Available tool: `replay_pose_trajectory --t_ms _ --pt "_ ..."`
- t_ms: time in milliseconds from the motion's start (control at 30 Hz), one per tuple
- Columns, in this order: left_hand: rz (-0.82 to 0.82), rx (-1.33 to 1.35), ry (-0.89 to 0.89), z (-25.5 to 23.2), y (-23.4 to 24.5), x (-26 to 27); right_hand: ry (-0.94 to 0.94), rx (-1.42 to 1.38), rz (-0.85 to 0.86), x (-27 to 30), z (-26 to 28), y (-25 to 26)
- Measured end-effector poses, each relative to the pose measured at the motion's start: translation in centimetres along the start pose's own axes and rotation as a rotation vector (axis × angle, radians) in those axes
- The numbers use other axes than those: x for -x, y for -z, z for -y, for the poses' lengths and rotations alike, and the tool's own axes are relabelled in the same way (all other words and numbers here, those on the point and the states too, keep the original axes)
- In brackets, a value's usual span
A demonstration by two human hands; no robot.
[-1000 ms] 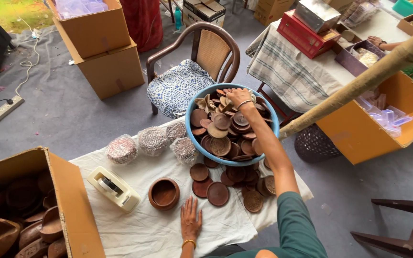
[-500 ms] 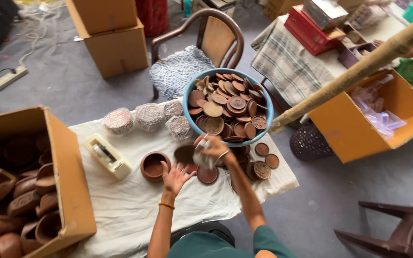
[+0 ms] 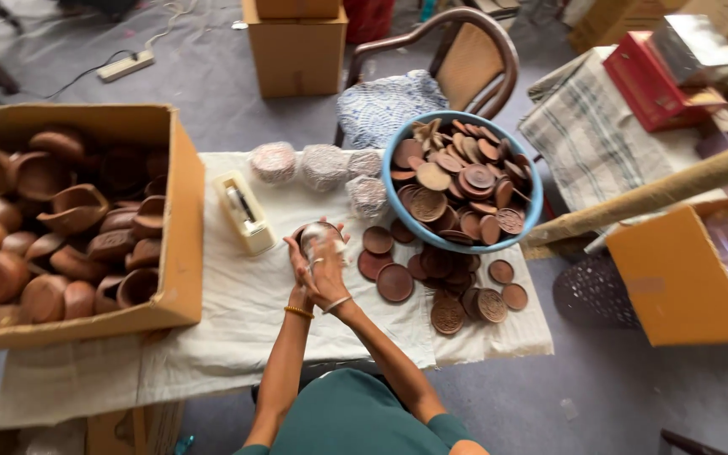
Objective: Wiping and cleaning small clay pots and lids with a cloth to prepare them for packaging.
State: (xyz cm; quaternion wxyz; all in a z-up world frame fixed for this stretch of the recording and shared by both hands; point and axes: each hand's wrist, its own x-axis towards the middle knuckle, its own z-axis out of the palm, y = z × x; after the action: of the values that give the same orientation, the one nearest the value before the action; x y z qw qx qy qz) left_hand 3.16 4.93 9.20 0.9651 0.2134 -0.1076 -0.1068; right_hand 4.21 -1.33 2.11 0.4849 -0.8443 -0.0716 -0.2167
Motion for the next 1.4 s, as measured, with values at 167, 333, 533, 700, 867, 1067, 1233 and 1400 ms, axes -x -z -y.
replay_pose_trajectory --t_ms 167,333,533,700,867,1067,1233,1400 --pt "0.001 0.057 0.051 -2.4 -4.5 1.0 0.096 0.27 0.12 -3.4 5.0 3.3" --pt "-0.254 0.094 -0.049 1.1 6.9 -1.5 0.18 0.277 0.181 -3.3 1.4 4.3" --pt "-0.164 -0.137 0.02 -3.1 1.0 -2.5 0.292 -0.029 0.382 -1.1 6.7 6.9" --pt "0.048 -0.006 0.158 -2.5 -0.9 -0.6 0.389 -0.079 0.453 -3.6 6.4 8.5" --pt "-0.266 -0.058 0.026 -0.9 2.9 -1.4 0.207 0.225 0.117 -4.1 8.2 9.3" --pt "0.166 0.09 0.089 -4.1 -2.3 -1.2 0.345 -0.022 0.337 -0.9 9.9 8.6" --pt "-0.174 -0.07 0.071 -0.9 0.4 0.0 0.299 0.13 0.157 -3.6 7.3 8.7" --pt "-0.28 -0.191 -0.096 -0.2 3.5 -1.9 0.194 0.079 0.033 -1.4 5.7 7.6"
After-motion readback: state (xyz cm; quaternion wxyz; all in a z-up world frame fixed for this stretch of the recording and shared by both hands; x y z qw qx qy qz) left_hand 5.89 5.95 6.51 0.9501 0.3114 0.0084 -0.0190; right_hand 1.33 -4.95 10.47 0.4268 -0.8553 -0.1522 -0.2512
